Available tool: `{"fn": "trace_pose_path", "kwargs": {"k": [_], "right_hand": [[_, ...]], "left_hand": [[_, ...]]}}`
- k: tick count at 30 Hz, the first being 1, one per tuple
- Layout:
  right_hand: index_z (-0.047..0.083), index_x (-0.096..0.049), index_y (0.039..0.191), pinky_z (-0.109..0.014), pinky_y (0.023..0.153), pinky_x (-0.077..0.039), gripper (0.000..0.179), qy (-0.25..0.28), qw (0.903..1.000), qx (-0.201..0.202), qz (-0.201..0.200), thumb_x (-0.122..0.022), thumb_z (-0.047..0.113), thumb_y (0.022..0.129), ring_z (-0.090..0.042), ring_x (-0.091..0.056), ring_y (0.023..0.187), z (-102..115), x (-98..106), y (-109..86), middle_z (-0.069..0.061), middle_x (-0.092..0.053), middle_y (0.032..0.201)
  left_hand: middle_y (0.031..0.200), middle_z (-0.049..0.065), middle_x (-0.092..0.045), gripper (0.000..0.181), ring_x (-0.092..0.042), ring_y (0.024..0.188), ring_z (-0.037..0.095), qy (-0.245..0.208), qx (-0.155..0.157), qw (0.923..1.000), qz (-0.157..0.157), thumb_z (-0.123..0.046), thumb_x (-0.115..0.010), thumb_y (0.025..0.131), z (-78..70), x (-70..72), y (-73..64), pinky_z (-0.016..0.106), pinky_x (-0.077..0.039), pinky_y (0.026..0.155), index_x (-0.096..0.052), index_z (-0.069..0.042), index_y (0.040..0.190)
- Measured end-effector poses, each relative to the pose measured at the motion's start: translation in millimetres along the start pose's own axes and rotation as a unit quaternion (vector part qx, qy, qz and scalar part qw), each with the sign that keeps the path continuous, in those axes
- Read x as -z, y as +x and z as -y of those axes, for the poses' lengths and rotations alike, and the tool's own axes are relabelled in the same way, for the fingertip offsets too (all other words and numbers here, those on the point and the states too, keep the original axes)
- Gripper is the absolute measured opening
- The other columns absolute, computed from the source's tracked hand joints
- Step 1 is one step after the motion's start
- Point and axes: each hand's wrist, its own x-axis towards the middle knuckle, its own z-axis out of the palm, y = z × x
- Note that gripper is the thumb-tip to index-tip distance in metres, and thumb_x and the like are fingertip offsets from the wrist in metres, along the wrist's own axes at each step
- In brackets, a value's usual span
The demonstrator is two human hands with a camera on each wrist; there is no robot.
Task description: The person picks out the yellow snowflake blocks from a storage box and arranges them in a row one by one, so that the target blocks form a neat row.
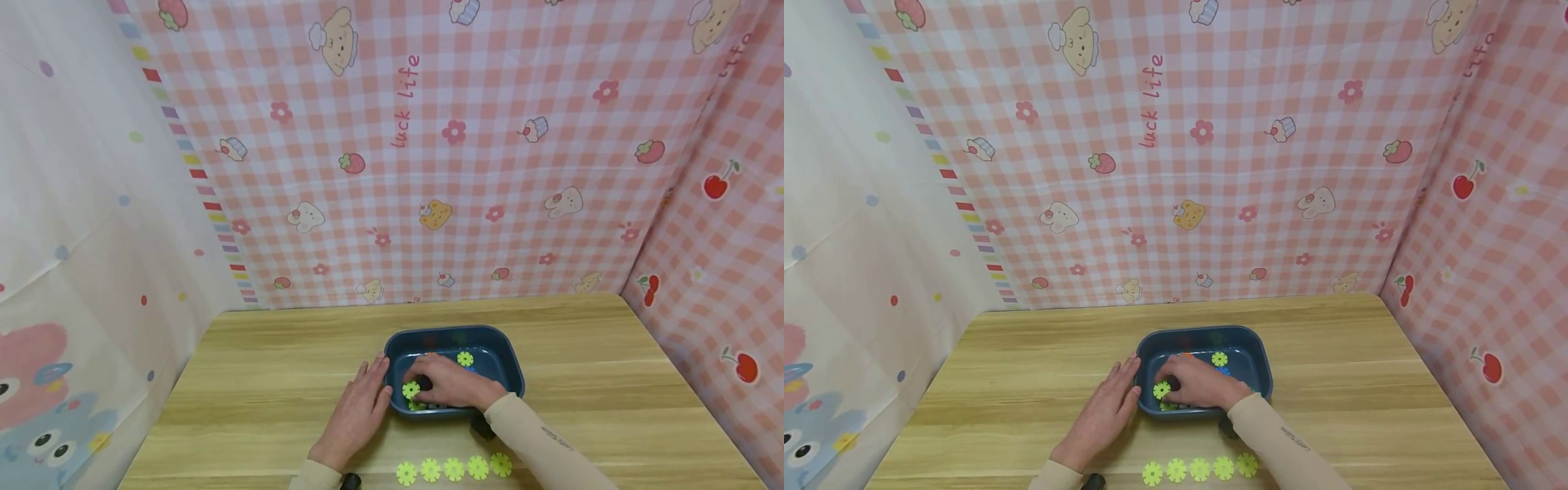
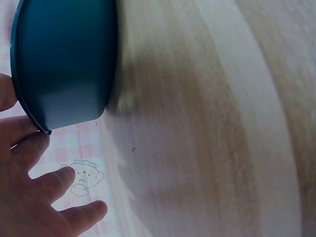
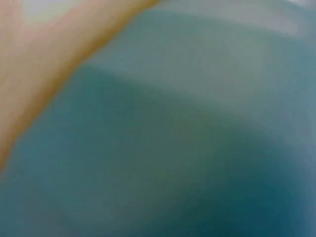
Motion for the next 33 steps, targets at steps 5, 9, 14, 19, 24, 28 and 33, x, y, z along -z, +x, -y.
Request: {"fn": "trace_pose_path", "kwargs": {"k": [5, 9, 14, 19, 24, 28, 33], "right_hand": [[0.011, -0.074, 0.125, -0.039, 0.105, -0.051, 0.032, 0.01, 0.9998, -0.014, -0.007, -0.077, 0.024, 0.096, -0.013, -0.06, 0.117, 4, 8, -5.0, 0.005, -0.068, 0.121], [0.011, -0.074, 0.126, -0.037, 0.102, -0.052, 0.032, 0.02, 0.9995, -0.018, -0.013, -0.076, 0.025, 0.097, -0.012, -0.059, 0.113, 8, 15, -10.4, 0.007, -0.067, 0.12], [0.012, -0.073, 0.125, -0.036, 0.099, -0.053, 0.03, 0.032, 0.9991, -0.015, -0.022, -0.074, 0.026, 0.098, -0.014, -0.059, 0.111, 11, 19, -17.6, 0.007, -0.065, 0.119], [0.012, -0.072, 0.125, -0.035, 0.097, -0.053, 0.029, 0.041, 0.9983, 0.0, -0.041, -0.074, 0.025, 0.098, -0.018, -0.06, 0.111, 12, 21, -26.4, 0.008, -0.066, 0.119], [0.013, -0.071, 0.127, -0.042, 0.102, -0.052, 0.03, 0.035, 0.9979, -0.01, -0.054, -0.073, 0.026, 0.099, -0.02, -0.059, 0.119, 16, 23, -36.6, 0.004, -0.065, 0.126], [0.013, -0.072, 0.127, -0.043, 0.1, -0.053, 0.031, 0.032, 0.9974, -0.023, -0.061, -0.074, 0.026, 0.099, -0.017, -0.058, 0.117, 20, 25, -43.4, 0.003, -0.064, 0.128], [0.013, -0.072, 0.126, -0.039, 0.092, -0.054, 0.03, 0.034, 0.9965, -0.019, -0.073, -0.075, 0.023, 0.098, -0.018, -0.059, 0.107, 22, 27, -52.7, 0.006, -0.063, 0.121]], "left_hand": [[0.165, 0.01, -0.037, 0.052, -0.034, 0.149, 0.044, 0.003, 0.0, 1.0, 0.002, -0.028, -0.046, 0.112, 0.5, -0.3, 0.1, 0.071, -0.034, 0.112, -0.042, -0.006, 0.158], [0.165, 0.01, -0.037, 0.052, -0.034, 0.149, 0.044, 0.003, 0.001, 1.0, 0.003, -0.029, -0.046, 0.112, 0.6, -0.3, 0.6, 0.071, -0.035, 0.112, -0.042, -0.006, 0.158], [0.165, 0.01, -0.037, 0.052, -0.034, 0.149, 0.043, 0.004, 0.003, 1.0, 0.002, -0.029, -0.047, 0.112, 0.5, -0.6, 0.2, 0.071, -0.035, 0.112, -0.042, -0.007, 0.158], [0.165, 0.01, -0.036, 0.052, -0.034, 0.149, 0.043, 0.005, 0.004, 1.0, 0.002, -0.029, -0.048, 0.111, -0.7, -0.4, -0.3, 0.071, -0.035, 0.112, -0.042, -0.007, 0.158], [0.165, 0.01, -0.037, 0.052, -0.035, 0.149, 0.043, 0.007, 0.003, 1.0, -0.002, -0.028, -0.048, 0.111, -1.6, -0.2, -0.5, 0.07, -0.035, 0.111, -0.043, -0.006, 0.158], [0.165, 0.011, -0.038, 0.052, -0.035, 0.149, 0.043, 0.006, 0.001, 1.0, -0.005, -0.028, -0.048, 0.111, -2.0, -0.3, -0.7, 0.07, -0.036, 0.111, -0.043, -0.006, 0.158], [0.165, 0.011, -0.038, 0.052, -0.035, 0.149, 0.044, 0.0, 0.001, 1.0, -0.004, -0.028, -0.049, 0.111, -2.5, -0.3, -0.8, 0.071, -0.035, 0.111, -0.043, -0.006, 0.158]]}}
